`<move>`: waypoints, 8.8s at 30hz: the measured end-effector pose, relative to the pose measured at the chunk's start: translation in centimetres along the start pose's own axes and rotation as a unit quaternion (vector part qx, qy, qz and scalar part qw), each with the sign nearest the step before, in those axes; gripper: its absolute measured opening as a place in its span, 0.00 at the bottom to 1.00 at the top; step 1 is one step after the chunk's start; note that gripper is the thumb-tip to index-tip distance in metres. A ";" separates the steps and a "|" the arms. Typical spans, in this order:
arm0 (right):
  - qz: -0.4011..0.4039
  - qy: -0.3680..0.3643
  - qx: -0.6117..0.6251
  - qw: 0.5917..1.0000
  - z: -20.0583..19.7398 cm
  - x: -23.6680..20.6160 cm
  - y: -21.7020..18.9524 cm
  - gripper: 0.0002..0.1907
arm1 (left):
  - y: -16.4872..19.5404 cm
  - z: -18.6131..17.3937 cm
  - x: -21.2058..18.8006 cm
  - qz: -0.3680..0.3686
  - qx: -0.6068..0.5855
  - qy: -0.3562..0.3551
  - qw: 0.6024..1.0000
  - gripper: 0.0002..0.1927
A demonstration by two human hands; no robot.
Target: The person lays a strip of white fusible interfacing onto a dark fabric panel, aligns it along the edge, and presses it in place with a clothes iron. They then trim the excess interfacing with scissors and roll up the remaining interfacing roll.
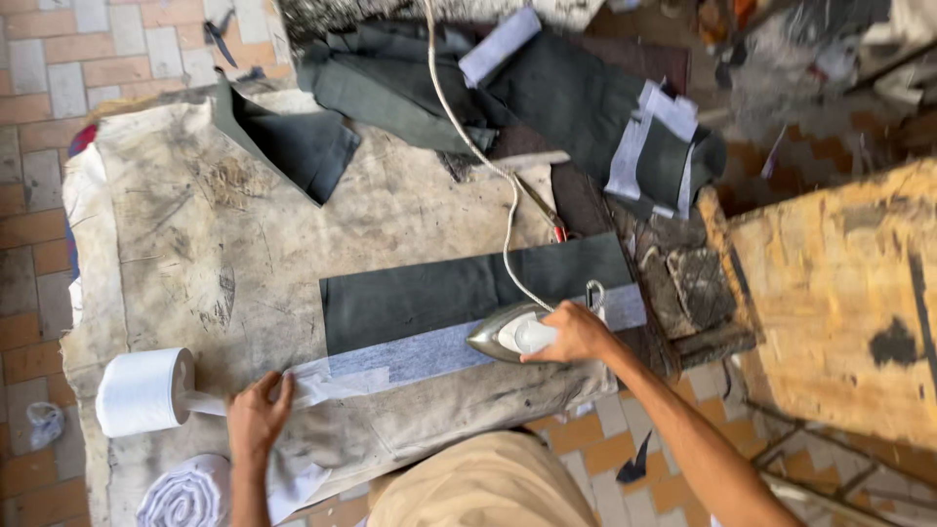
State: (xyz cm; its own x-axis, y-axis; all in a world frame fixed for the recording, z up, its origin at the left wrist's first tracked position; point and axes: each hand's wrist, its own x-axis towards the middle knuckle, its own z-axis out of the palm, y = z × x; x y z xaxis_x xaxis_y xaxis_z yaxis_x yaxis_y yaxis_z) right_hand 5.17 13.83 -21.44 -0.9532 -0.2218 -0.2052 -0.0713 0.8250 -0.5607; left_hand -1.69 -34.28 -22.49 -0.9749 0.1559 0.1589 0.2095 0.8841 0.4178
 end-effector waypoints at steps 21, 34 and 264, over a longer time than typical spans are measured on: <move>0.164 0.142 -0.081 0.973 -7.4 -8.5 -3.7 0.29 | -11.1 -12.6 -2.7 -0.075 0.186 -0.051 0.978 0.09; 0.060 -0.020 -0.035 0.997 2.8 1.7 -4.7 0.31 | 10.3 6.3 -0.7 0.149 0.018 -0.122 0.981 0.30; 0.140 -0.497 0.030 0.856 -1.5 -2.3 11.1 0.28 | 30.9 24.1 -12.4 -0.540 -0.564 -0.002 0.625 0.16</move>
State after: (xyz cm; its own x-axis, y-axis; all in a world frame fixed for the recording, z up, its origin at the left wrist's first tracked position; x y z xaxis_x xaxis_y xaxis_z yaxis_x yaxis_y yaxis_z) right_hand 6.12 24.28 -26.04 -0.2082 -0.3776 -0.9023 0.1626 0.8963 -0.4126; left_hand 15.04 1.67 -33.08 -0.5930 -0.2603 -0.7620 -0.6531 -0.3981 0.6442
